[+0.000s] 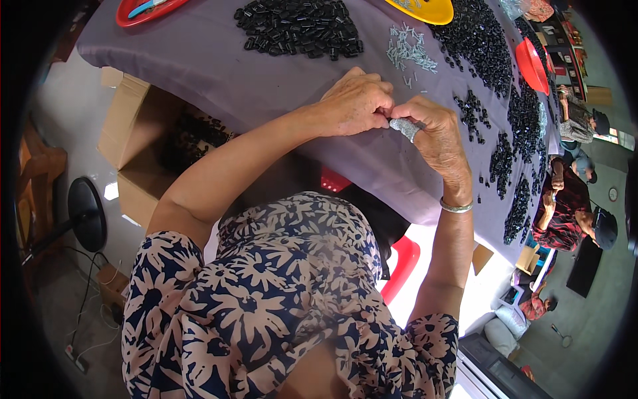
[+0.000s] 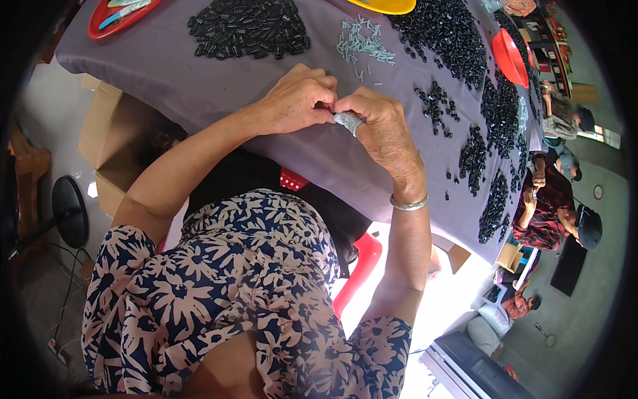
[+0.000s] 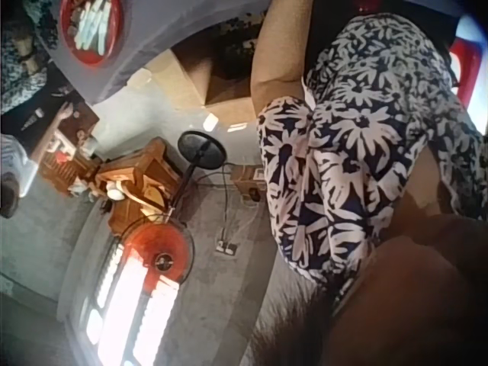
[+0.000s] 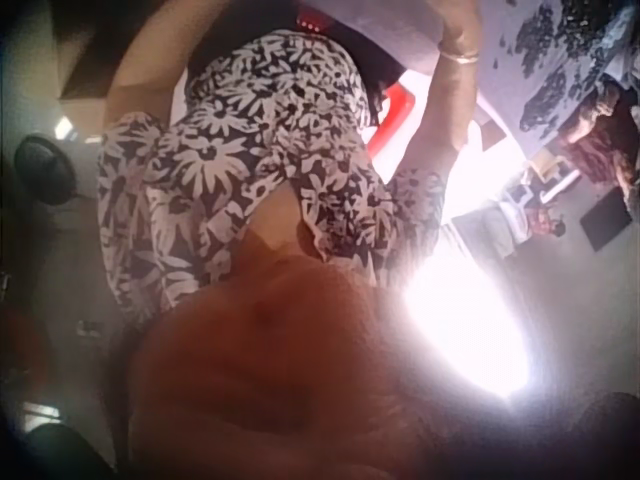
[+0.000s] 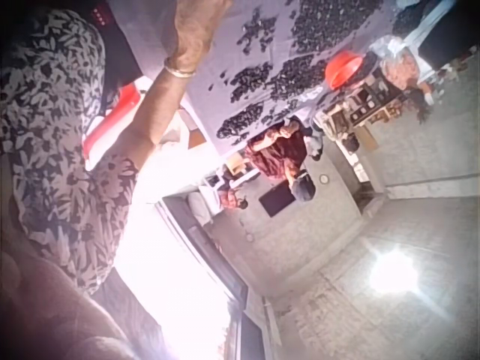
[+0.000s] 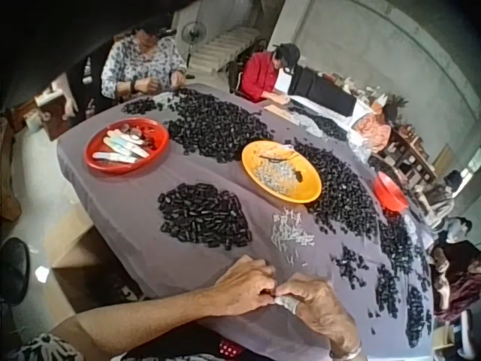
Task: Manually assembling small plastic and metal components at a workstation.
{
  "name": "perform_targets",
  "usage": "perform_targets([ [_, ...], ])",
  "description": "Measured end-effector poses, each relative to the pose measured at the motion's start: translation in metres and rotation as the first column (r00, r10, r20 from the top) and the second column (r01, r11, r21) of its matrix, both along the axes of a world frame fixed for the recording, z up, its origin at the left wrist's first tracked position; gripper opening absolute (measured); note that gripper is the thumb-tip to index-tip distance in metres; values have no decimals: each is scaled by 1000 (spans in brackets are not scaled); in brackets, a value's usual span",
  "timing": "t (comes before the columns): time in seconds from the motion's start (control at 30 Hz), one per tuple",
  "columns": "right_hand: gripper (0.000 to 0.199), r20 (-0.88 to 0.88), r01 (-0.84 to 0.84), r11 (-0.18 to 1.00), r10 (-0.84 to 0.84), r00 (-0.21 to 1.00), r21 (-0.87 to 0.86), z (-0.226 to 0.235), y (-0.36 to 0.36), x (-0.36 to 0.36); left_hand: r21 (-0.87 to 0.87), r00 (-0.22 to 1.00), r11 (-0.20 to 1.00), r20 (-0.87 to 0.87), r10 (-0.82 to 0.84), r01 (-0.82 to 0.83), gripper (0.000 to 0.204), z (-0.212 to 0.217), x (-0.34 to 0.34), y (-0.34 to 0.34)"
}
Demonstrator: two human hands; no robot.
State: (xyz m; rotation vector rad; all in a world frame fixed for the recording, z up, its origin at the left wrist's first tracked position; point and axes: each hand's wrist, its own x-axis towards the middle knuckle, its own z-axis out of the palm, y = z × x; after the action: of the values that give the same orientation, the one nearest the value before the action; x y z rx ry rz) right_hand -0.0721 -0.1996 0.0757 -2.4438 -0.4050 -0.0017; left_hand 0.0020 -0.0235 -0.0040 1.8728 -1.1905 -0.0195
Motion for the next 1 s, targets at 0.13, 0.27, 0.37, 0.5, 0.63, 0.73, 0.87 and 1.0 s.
perform_targets([
  [0.13, 20, -42, 10, 1000, -9, 999, 8, -3, -2, 3, -24, 1000, 1000, 6, -1, 1, 15, 0, 0, 0],
  [0.27, 14, -318, 162, 953, -75, 945, 257, -8, -5, 8, -27, 1000, 1000, -26, -14, 13, 15, 3, 0, 3],
  [0.37, 11, -446, 234, 922, -77, 892, 309, -7, -7, 12, -22, 999, 999, -26, -26, 25, 15, 6, 1, 3],
  [0.5, 11, -641, 297, 906, -38, 767, 302, 3, -12, 25, 45, 998, 997, -36, -58, 60, 12, 10, 4, 3],
  [0.63, 10, -685, 268, 936, -43, 727, 227, 5, -15, 37, -53, 999, 997, 16, -51, 52, 13, 9, 0, 6],
  [0.73, 21, -758, 192, 972, -22, 652, 137, 4, -15, 47, -75, 996, 996, -70, -56, 51, 13, 15, -2, 9],
  [0.87, 21, -795, 199, 976, -53, 604, 86, 22, -1, 47, -74, 989, 997, -144, -26, 15, 15, 25, -8, 12],
  [1.0, 23, -761, 97, 995, -68, 645, -6, 24, 4, 45, -18, 995, 1000, -99, -4, 2, 11, 28, -11, 16],
])
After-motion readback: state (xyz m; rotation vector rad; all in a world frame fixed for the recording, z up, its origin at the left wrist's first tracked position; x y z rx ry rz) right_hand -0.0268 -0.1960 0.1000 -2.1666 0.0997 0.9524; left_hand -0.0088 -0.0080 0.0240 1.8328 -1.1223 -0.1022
